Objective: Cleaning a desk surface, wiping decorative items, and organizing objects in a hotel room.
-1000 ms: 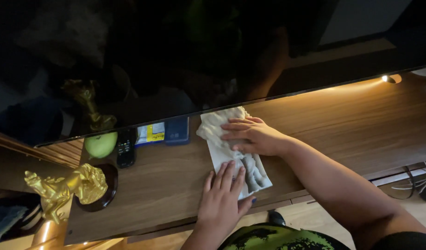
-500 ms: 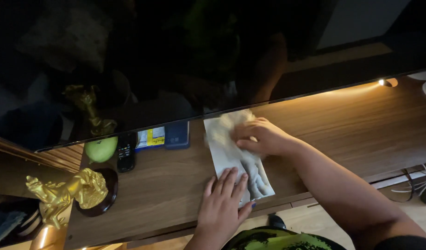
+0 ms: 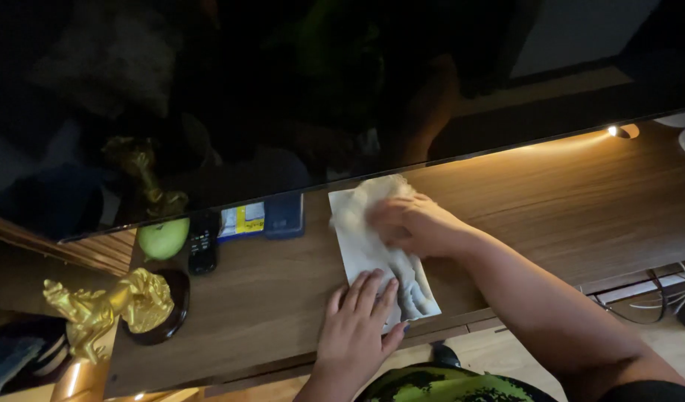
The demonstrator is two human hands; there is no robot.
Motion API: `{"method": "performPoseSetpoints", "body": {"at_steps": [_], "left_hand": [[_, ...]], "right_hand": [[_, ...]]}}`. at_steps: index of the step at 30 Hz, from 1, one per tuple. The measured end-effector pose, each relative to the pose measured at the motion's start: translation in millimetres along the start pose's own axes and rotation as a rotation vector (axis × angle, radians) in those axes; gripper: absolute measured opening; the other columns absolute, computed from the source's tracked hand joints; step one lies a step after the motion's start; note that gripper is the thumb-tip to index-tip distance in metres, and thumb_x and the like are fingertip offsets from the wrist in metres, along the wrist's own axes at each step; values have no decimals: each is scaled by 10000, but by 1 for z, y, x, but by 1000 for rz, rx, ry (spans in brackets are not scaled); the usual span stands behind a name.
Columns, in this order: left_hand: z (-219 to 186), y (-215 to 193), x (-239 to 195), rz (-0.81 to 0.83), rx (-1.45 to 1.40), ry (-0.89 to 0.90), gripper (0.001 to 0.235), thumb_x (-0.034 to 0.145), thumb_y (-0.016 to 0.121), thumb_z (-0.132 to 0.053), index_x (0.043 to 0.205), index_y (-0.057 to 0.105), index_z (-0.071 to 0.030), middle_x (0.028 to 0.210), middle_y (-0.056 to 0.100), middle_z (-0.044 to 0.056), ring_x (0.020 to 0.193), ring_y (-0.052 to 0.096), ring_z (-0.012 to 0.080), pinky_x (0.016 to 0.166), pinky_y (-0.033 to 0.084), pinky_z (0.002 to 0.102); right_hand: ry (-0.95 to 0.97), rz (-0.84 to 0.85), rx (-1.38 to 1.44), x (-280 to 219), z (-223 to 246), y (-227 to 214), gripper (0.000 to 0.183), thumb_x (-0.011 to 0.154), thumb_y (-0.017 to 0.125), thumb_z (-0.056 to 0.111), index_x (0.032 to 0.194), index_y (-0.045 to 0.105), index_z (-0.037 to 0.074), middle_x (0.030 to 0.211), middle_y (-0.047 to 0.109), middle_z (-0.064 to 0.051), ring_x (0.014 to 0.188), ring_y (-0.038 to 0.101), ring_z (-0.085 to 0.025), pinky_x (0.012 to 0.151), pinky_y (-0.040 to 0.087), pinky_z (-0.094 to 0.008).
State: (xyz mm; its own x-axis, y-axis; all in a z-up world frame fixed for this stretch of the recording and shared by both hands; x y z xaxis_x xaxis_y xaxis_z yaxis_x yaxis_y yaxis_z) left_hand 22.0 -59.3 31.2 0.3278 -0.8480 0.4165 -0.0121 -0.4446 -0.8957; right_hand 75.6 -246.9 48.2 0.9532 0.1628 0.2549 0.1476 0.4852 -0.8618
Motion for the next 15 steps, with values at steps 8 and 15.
{"method": "performPoseSetpoints", "body": {"at_steps": [8, 15], "left_hand": [[-1, -1, 0, 29, -9, -20, 654, 911, 643, -440, 1427, 546, -51, 1394, 516, 198, 1304, 466, 352, 991, 350, 495], [1, 19, -8, 216, -20, 16, 819, 911, 657, -542, 1535, 419, -68, 1546, 396, 198, 1439, 324, 342, 1068, 275, 527]], "right_hand": [[-218, 66, -207, 9, -1, 27, 656, 779, 753, 246, 1412, 594, 178, 1541, 513, -11, 1439, 438, -246, 1138, 334, -512], [110, -157, -28, 0, -42, -4, 409, 882, 680, 179, 1291, 690, 166, 1431, 618, -58, 1095, 666, -349, 926, 513, -458]]}}
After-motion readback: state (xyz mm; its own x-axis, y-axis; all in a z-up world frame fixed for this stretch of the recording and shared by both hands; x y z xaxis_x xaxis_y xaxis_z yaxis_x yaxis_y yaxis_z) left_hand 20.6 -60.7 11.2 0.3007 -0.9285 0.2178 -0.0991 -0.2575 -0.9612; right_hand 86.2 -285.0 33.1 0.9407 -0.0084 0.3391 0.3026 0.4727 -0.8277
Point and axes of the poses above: each hand's wrist, its own x-axis towards the middle knuckle, its own y-axis out of the palm, z = x × y, the point moved 7 cm from there along x, towards the middle knuckle
